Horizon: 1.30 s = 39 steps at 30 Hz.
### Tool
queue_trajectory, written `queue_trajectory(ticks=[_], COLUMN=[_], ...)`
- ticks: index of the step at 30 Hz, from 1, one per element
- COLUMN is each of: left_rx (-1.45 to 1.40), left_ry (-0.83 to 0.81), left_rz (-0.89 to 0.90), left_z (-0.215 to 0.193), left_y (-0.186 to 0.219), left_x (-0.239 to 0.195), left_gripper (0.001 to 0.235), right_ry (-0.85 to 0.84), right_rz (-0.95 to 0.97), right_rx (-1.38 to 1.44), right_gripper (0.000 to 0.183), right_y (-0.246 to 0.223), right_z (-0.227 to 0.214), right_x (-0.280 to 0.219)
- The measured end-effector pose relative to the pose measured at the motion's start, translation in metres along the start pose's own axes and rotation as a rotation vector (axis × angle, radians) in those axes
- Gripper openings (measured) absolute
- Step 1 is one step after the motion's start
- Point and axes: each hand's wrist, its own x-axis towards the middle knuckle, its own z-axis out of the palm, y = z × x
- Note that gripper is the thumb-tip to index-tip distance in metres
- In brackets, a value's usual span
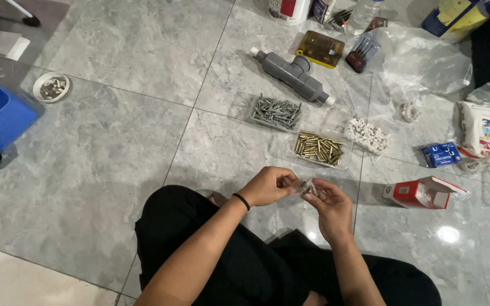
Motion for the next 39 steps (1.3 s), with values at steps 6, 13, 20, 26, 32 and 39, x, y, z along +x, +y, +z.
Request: queue_trajectory(ticks=[6, 13, 20, 26, 32, 39], left_rx=[-0.122, -0.187, -0.200, -0.168, -0.047, 0.098], left_ry=[-0.016, 0.164, 0.104, 0.170, 0.119, 0.023], left_rz=[0.113, 0.008, 0.020, 0.013, 0.043, 0.103], left_z=[0.001, 0.012, 0.005, 0.006, -0.005, -0.002], left_y=[0.003, -0.009, -0.006, -0.007, 0.020, 0.022], left_x=[-0.002, 0.001, 0.004, 0.004, -0.004, -0.010], left_gripper=[0.041, 0.029, 0.036, 0.026, 0.021, 0.009], right_ry=[0.023, 0.044, 0.067, 0.026, -0.076, -0.150], right_rz=[-0.002, 0.029, -0.053, -0.068, 0.056, 0.011], right_rx=[-0.003, -0.164, -0.345, -0.360, -0.294, -0.278], right_gripper=[0.046, 0.044, 0.048, 0.050, 0.044, 0.017], right_y=[0.001, -0.029, -0.028, -0.031, -0.026, -0.017], right_z=[0.000, 0.019, 0.019, 0.026, 0.023, 0.016], right_x=[0.001, -0.008, -0.012, -0.013, -0.012, -0.006])
